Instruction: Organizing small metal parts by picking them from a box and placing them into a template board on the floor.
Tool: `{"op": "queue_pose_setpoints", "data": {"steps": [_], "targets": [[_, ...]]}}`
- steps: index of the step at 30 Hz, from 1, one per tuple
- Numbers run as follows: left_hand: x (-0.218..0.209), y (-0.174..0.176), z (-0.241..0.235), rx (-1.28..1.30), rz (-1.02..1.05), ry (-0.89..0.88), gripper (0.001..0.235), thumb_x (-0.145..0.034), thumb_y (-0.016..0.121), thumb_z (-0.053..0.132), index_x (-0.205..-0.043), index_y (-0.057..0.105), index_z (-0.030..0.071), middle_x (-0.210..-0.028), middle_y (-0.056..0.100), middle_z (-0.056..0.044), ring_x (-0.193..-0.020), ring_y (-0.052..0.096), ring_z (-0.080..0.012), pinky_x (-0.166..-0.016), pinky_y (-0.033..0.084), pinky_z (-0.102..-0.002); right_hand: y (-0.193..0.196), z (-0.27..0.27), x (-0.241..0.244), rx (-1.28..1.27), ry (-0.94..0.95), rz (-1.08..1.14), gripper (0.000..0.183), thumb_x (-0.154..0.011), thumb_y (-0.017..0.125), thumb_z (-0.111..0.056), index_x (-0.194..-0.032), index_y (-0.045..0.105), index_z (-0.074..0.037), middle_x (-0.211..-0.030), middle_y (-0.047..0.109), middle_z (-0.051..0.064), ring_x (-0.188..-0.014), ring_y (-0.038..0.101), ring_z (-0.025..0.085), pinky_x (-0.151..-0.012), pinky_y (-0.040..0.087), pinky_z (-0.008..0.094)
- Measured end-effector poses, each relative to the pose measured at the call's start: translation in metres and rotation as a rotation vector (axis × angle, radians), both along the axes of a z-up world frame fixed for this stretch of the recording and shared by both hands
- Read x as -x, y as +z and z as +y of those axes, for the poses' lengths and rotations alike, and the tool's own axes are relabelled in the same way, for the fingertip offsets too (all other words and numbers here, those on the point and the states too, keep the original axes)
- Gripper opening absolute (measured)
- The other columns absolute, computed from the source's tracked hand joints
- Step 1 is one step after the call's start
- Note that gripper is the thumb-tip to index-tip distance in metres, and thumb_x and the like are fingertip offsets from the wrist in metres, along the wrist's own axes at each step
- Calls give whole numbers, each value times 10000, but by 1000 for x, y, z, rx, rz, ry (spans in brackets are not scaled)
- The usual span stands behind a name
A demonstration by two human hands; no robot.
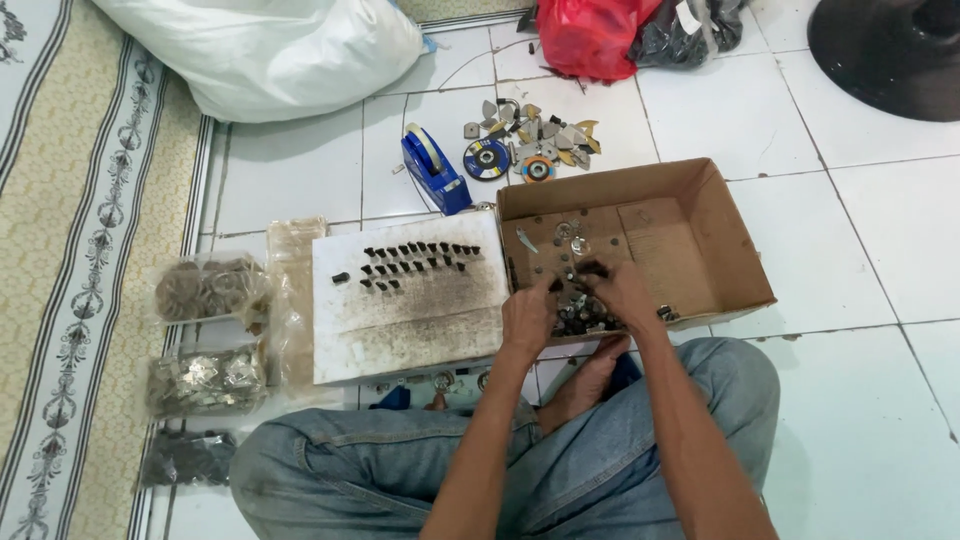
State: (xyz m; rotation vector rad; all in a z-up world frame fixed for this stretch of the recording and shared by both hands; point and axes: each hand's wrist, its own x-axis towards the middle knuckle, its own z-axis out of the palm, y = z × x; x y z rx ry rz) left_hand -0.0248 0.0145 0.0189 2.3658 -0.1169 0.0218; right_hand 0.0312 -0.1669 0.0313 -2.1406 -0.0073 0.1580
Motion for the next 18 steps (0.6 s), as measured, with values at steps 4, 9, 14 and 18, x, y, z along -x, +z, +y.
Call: {"op": "queue_pose_setpoints", "data": {"steps": [4, 9, 14, 18], "targets": [[7, 42, 4, 298, -38, 78, 272, -991, 601, 23, -1263, 609, 22, -966, 745, -290, -887, 736, -426, -769, 601, -534, -11, -3, -4, -3, 15, -11, 264, -899, 798, -255, -1162, 815, -234, -949, 773, 192, -922, 735, 329, -810, 579, 484], [10, 40, 6, 528, -37, 76, 368, -1007, 601, 65, -1372, 610, 107, -1072, 746, -280, -1019, 718, -429, -840, 588, -554, 11, 13, 12, -121, -34, -154, 237, -917, 782, -106, -1154, 798, -99, -847, 736, 281, -799, 726, 439, -703, 563, 548], [-1, 8, 1, 625, -37, 159, 247, -1002, 660, 120, -1244, 712, 115, -1076, 770, -194, -1013, 730, -289, -858, 593, -460, -18, 15, 5, -249, -99, -87, 169, -916, 787, -140, -1081, 825, -150, -740, 720, 172, -611, 623, 211, -579, 540, 394], [-10, 5, -2, 772, -69, 186, 249, -1010, 669, 92, -1248, 739, 64, -1119, 763, -199, -1039, 720, -279, -887, 590, -446, -21, 12, -2, -385, -168, -24, 185, -908, 816, -194, -1072, 807, -108, -562, 606, 105, -415, 446, 119, -403, 417, 300]]}}
